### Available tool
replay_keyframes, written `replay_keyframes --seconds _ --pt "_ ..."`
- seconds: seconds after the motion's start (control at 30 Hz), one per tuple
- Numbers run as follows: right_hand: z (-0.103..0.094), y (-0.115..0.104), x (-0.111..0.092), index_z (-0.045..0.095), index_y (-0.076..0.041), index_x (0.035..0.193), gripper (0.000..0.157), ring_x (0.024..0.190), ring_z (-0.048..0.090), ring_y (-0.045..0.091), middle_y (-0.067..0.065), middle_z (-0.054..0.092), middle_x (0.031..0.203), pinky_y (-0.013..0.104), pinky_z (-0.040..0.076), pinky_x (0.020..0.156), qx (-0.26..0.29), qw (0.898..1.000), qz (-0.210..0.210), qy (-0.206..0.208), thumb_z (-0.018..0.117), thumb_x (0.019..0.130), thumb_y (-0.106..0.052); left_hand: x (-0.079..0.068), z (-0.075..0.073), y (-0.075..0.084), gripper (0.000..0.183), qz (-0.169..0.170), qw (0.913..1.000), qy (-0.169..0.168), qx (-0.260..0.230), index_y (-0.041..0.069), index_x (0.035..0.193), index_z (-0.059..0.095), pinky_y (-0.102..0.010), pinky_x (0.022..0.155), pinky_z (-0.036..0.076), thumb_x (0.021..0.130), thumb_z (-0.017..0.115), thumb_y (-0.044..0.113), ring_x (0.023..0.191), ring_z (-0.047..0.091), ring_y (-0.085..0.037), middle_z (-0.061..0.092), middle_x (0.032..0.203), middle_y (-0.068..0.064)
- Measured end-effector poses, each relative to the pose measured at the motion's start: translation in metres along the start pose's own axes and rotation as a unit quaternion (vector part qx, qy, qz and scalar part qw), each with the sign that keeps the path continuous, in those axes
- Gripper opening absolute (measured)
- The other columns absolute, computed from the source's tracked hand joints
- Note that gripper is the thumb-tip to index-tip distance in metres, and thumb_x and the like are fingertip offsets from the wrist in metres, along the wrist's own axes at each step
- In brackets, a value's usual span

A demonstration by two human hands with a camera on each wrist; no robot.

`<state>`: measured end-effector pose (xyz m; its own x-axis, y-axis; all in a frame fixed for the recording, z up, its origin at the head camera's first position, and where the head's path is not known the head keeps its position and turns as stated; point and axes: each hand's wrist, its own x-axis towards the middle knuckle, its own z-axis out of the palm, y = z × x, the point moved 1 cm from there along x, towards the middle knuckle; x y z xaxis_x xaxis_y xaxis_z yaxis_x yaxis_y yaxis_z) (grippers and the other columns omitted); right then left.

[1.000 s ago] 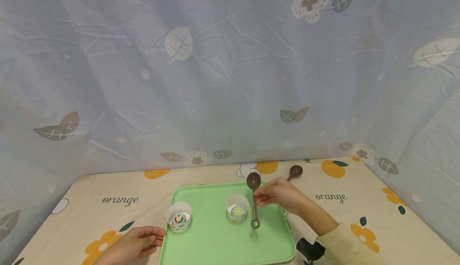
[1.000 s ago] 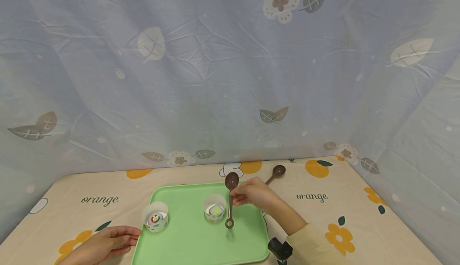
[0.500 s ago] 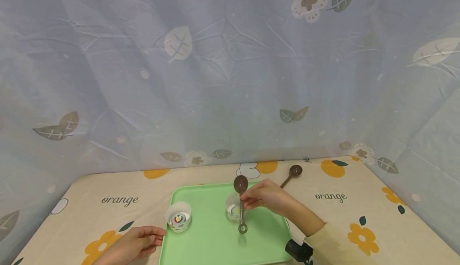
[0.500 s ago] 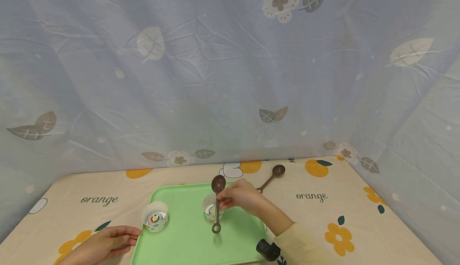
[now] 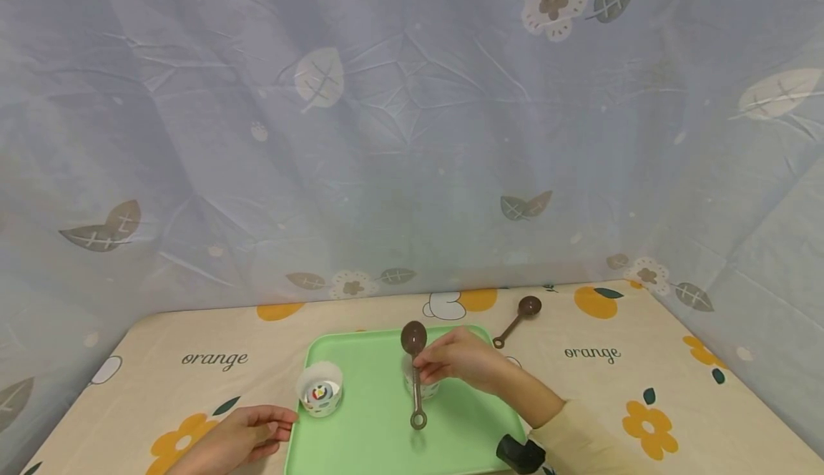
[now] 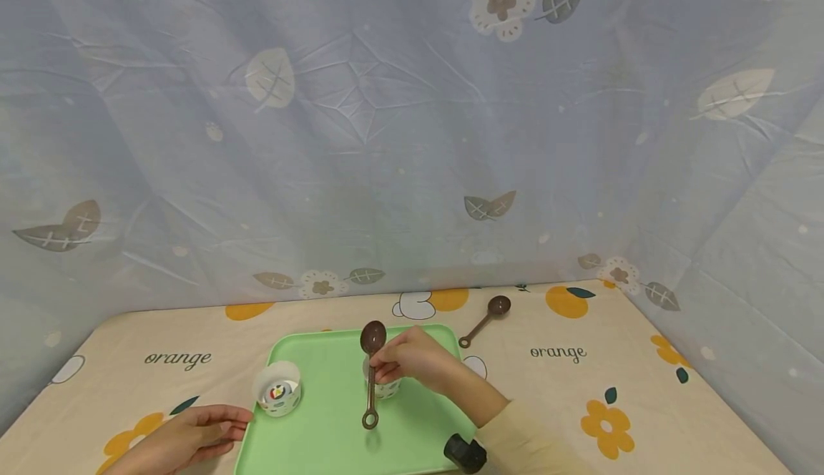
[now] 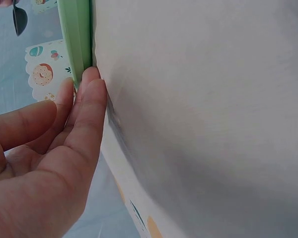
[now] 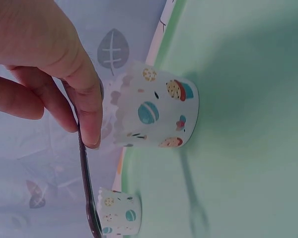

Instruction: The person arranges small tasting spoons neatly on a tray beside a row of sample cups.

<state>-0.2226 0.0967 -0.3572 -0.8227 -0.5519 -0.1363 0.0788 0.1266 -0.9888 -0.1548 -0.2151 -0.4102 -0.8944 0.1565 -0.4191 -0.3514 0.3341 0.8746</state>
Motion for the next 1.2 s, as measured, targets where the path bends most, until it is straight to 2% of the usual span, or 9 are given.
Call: replay_keyframes --seconds 0.2,1.2 --pt "0.007 -0.002 0.002 0.060 0.021 0.097 0.024 0.072 0.062 0.017 0.020 0.065 0.086 0.036 0.052 0.073 -0.010 1.000 0.003 -0.003 0.049 0.090 0.000 -0.001 -0.002 -0.001 0.025 0.013 0.9998 -0.017 0.002 -0.016 0.112 0.051 -0.033 0.078 0.048 0.095 0.036 -0.006 0.084 0.055 -0.014 0.060 0.093 -0.005" --pt "0.038 0.001 0.014 0.064 0.016 0.096 0.020 0.070 0.065 0.022 0.019 0.066 0.083 0.037 0.053 0.071 -0.034 0.999 0.017 -0.011 0.053 0.089 0.001 0.001 -0.004 -0.003 0.025 0.023 0.9992 -0.033 0.001 -0.017 0.112 0.050 -0.032 0.077 0.048 0.094 0.036 -0.006 0.084 0.055 -0.014 0.060 0.092 -0.003"
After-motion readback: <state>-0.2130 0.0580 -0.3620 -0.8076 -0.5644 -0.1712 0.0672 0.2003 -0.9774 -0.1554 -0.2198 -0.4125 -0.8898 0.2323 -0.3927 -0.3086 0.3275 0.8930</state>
